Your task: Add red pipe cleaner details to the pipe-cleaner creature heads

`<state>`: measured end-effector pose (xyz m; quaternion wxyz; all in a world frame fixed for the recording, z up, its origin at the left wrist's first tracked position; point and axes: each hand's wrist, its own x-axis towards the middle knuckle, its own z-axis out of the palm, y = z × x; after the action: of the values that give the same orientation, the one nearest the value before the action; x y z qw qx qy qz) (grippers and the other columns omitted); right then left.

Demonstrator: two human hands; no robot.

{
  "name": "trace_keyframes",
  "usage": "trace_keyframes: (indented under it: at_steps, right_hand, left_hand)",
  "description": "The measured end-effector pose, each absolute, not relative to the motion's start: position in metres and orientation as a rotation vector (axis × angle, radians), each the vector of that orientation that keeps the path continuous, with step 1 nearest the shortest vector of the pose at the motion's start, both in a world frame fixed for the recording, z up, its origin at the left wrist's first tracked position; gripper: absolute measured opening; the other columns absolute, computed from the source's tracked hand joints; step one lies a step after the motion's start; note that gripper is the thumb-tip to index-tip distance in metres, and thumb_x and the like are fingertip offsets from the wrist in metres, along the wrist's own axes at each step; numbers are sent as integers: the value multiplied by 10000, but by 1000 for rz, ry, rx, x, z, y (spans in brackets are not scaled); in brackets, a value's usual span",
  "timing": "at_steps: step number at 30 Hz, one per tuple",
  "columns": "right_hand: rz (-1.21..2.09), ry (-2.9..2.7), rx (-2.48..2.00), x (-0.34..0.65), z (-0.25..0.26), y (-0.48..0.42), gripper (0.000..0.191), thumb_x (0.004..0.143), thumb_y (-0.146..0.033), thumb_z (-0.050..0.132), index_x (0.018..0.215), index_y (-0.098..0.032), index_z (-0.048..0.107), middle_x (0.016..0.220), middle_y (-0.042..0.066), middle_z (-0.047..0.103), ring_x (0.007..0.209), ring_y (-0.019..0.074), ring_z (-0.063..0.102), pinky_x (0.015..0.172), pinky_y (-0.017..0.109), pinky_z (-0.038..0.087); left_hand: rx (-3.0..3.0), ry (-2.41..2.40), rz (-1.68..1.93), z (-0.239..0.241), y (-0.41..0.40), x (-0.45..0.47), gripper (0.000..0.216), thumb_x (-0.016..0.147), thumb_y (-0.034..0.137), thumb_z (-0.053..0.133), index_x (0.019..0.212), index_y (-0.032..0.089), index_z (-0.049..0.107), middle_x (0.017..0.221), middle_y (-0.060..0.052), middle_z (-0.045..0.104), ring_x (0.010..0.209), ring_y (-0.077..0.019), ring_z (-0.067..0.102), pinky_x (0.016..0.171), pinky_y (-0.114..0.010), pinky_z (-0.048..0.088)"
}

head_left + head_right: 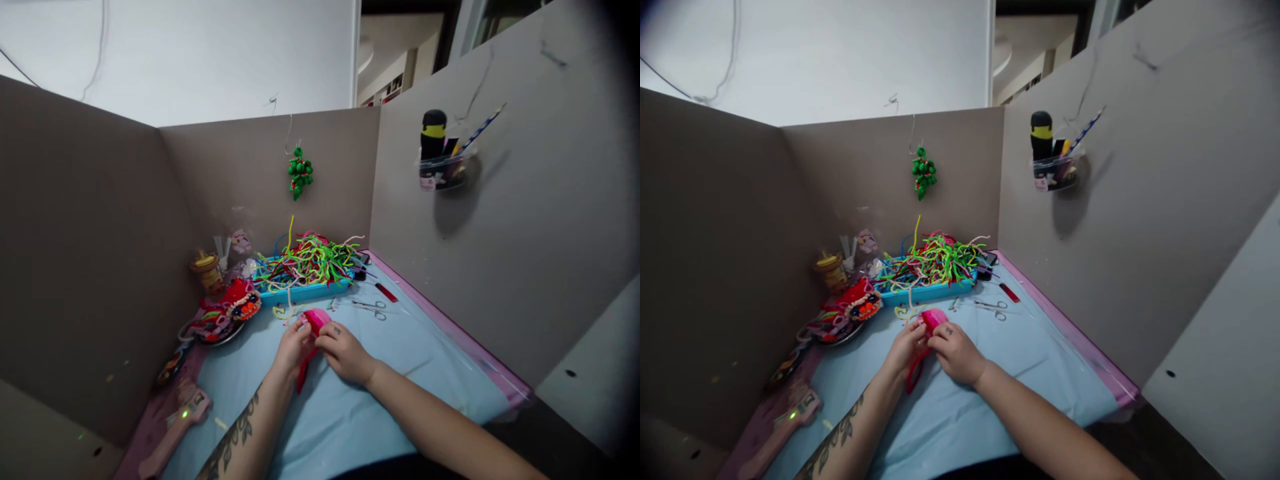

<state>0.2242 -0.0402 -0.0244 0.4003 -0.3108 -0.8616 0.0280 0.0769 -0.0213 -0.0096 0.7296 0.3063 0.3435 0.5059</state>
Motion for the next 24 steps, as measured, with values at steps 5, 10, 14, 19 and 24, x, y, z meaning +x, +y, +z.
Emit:
trace_keyframes:
  at_steps: [5, 10, 14, 19, 24]
  right_hand:
    - [114, -2170, -821, 225, -21, -44, 93, 865, -210, 519, 849, -206, 610, 821, 62, 585, 804, 207, 529, 736, 356, 453]
    - [173, -2058, -888, 224, -29, -40, 78, 869, -218, 532, 820, -204, 591, 779, 43, 606, 769, 187, 549, 710, 319, 451]
    - [190, -2046, -884, 223, -32, -37, 118, 859, -123, 503, 853, -206, 586, 808, 42, 619, 807, 186, 556, 749, 322, 455]
    - [159, -2121, -830, 223, -32, -37, 170, 844, -82, 483, 892, -204, 591, 856, 59, 625, 831, 195, 550, 773, 341, 462]
    - [140, -2110, -807, 224, -30, -37, 171, 838, -74, 487, 878, -203, 592, 846, 57, 616, 825, 194, 546, 768, 342, 467]
  left_hand:
    - [682, 692, 1152, -6, -23, 75, 297, 566, 208, 796, 797, 123, 630, 676, -7, 645, 562, -87, 565, 582, -209, 471]
    - [724, 662, 1177, -7, -22, 76, 336, 589, 198, 782, 893, 142, 648, 820, -37, 671, 699, -128, 612, 684, -246, 485]
    - [738, 652, 1217, -6, -22, 77, 324, 623, 240, 783, 900, 140, 650, 854, -43, 674, 737, -124, 617, 708, -229, 474]
    - [738, 705, 1278, -4, -23, 77, 307, 604, 273, 803, 830, 137, 646, 745, 1, 656, 638, -82, 581, 614, -181, 446]
    - [756, 731, 1276, -2, -22, 76, 297, 579, 265, 808, 799, 136, 655, 716, 10, 655, 620, -83, 578, 609, -187, 453]
